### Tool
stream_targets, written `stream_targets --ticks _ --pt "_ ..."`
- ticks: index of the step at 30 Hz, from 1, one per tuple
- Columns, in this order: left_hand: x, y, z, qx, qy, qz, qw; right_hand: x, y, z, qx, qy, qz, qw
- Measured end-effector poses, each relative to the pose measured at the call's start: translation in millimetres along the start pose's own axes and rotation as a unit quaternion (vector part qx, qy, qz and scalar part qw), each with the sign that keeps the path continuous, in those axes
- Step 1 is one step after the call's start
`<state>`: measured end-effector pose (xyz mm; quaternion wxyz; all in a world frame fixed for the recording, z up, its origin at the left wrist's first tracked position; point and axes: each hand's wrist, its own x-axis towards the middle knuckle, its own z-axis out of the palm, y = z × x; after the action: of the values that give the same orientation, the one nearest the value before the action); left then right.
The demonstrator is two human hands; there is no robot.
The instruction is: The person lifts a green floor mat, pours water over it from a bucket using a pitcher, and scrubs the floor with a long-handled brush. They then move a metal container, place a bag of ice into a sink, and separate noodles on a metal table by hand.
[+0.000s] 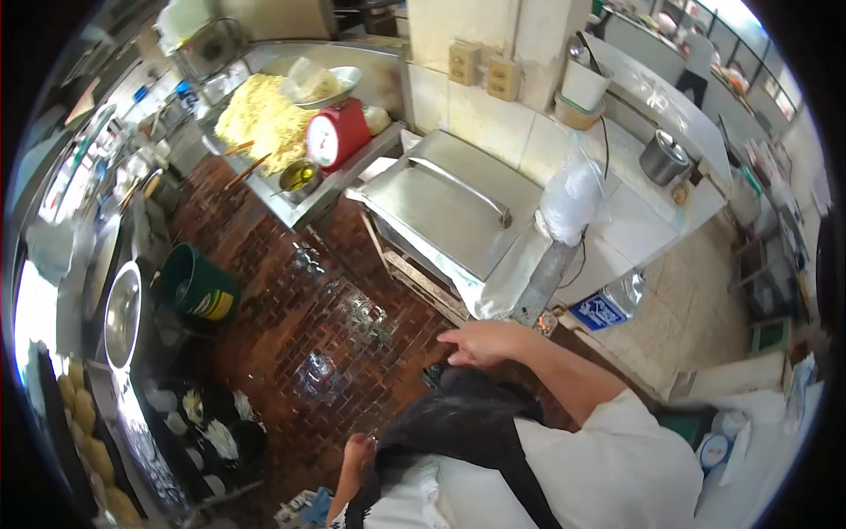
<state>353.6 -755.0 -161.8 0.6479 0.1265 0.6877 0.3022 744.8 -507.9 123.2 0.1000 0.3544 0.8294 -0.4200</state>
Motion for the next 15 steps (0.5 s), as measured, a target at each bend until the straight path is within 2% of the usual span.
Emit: stream_targets --ticks 2,4,6,7,8,11,13,14,15 --pt "34 93 44 0.146 -0.030 0.027 0.988 30 11 -12 -0.029 0.069 -0.061 0.995" --pt "67 164 74 0.276 -0.067 0.061 0.957 51 2 -38 -0.008 0.037 -0.047 0.998" --pt "96 186 68 0.403 -0.104 0.117 0.902 68 2 -55 0.005 0.024 -0.037 0.999" --pt "109 196 66 0.463 -0.125 0.146 0.865 73 3 -58 0.020 0.069 -0.059 0.996" --pt "127 207 68 0.471 -0.137 0.146 0.859 78 5 -60 0.035 0.113 -0.079 0.990" --pt "185 221 58 0.337 -0.150 0.086 0.925 89 14 -57 0.040 0.157 -0.031 0.986" --pt "218 221 32 0.243 -0.149 0.036 0.958 91 2 -61 0.095 0.142 0.047 0.984" --pt "232 221 15 0.193 -0.145 0.011 0.970 95 -4 -63 0.114 0.121 0.071 0.984" --pt "241 202 -56 0.140 -0.140 -0.013 0.980 104 -3 -56 0.113 0.125 0.077 0.983"
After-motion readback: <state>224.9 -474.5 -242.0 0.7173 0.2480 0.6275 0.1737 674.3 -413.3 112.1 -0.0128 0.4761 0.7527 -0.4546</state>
